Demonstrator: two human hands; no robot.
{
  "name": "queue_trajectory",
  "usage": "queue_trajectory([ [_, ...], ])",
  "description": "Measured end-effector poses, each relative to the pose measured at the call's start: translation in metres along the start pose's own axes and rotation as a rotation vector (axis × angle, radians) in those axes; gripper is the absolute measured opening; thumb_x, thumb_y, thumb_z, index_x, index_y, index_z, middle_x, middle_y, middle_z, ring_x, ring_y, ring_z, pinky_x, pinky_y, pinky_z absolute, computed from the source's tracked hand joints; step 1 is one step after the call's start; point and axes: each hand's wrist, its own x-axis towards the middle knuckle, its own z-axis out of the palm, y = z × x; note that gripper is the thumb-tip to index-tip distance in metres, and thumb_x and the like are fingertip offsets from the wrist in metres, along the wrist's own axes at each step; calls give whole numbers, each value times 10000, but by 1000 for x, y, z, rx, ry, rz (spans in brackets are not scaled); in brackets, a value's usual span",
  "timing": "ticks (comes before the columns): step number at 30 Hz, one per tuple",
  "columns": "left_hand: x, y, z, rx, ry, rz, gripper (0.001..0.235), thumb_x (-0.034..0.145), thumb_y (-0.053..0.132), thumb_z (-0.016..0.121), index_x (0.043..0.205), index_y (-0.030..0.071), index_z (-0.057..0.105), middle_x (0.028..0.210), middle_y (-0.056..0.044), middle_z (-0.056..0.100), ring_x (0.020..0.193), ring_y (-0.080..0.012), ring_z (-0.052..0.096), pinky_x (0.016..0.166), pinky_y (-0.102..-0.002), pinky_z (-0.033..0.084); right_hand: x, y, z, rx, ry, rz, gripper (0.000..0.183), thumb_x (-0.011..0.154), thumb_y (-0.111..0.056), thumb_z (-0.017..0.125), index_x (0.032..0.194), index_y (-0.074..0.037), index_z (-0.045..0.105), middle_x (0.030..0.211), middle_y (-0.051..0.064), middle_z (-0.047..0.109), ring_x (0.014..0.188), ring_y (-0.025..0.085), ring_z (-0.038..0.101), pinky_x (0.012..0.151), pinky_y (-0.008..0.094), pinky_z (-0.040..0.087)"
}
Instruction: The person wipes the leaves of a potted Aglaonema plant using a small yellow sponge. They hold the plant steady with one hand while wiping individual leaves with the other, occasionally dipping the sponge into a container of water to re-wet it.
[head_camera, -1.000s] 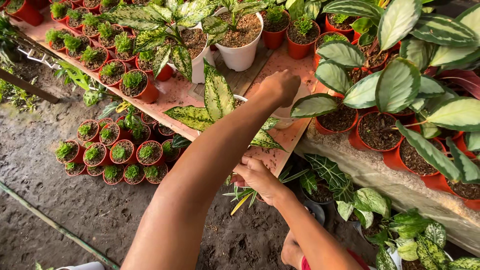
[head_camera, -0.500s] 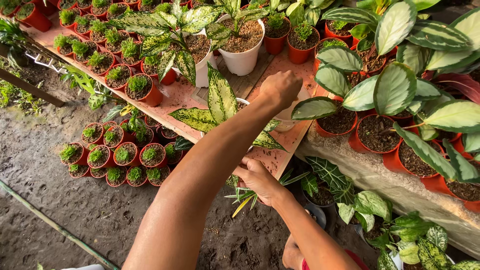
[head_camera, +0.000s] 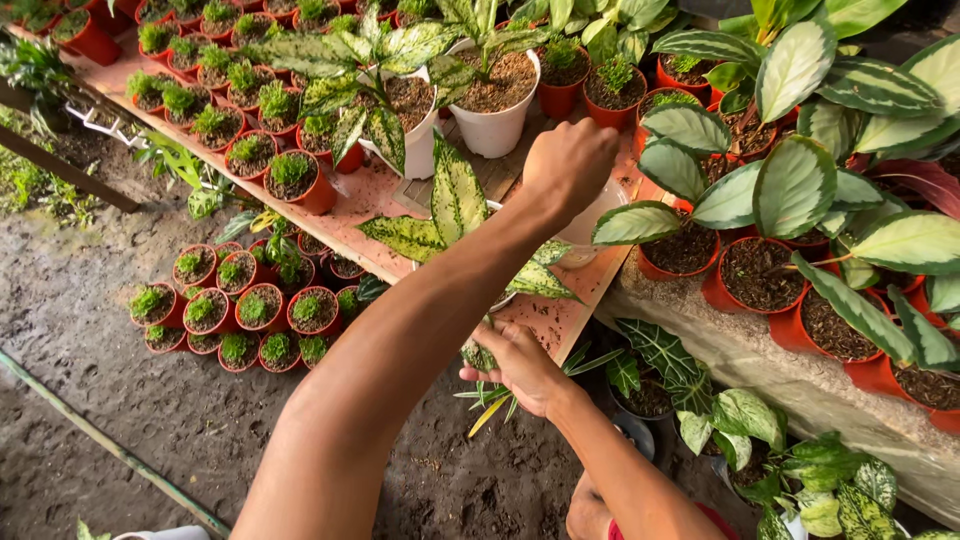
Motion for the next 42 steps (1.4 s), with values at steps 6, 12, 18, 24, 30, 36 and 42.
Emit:
queue_trajectory([
  [6,-6,-18,-1,-500,228,-125,194,794,137,757,985,148,785,950,-100,763,817,-295,750,726,-414,577,-5,-6,-2,56,1,-81,386,998,-384,568,1232,-112,707,1228,-10,672,978,116,655,849,347,577],
  [12,-25,-15,-75,-1620,-43,-313,232,963,97,661,1158,-27,650,924,-54,706,787,-142,689,757,-302,619,-3,-1,-1,47,4,-140,337,1026,-328,599,1173,-46,712,1075,92,750,982,156,714,949,378,585],
  [18,-171,-26,-137,-1620,-31,-94,368,1018,186,655,1348,42,582,1124,-70,665,957,-136,669,872,-306,591,-2,9,3,152,88,-169,305,990,-274,591,1187,-63,692,1101,76,739,972,173,726,928,402,578],
  [24,-294,-21,-97,-1507,-183,-676,255,1025,188,637,1158,-29,658,928,-97,686,803,-175,669,737,-289,587,-4,11,10,251,58,-240,225,1044,-185,601,1175,-16,669,1120,104,693,1014,195,684,910,396,583],
  [30,-352,-16,-44,-1984,-17,-1091,345,912,99,646,1250,31,642,1006,-80,738,833,-185,727,714,-267,591,-7,8,34,229,137,-260,223,997,-150,560,1154,-30,664,1129,85,726,1028,168,707,967,374,584],
  [36,-326,-28,-58,-1128,313,-734,302,936,117,719,1222,21,709,1037,-61,792,900,-132,736,778,-265,601,-6,18,31,305,109,-293,219,1023,-115,572,1219,-47,642,1132,21,693,1050,122,655,1012,391,543],
  [42,-288,-31,-59,-310,409,-282,339,941,107,711,1278,80,696,1019,-77,757,850,-203,713,726,-329,583,-7,25,19,365,72,-270,274,1038,-94,540,1301,-73,610,1137,15,668,1094,102,623,1063,394,521],
])
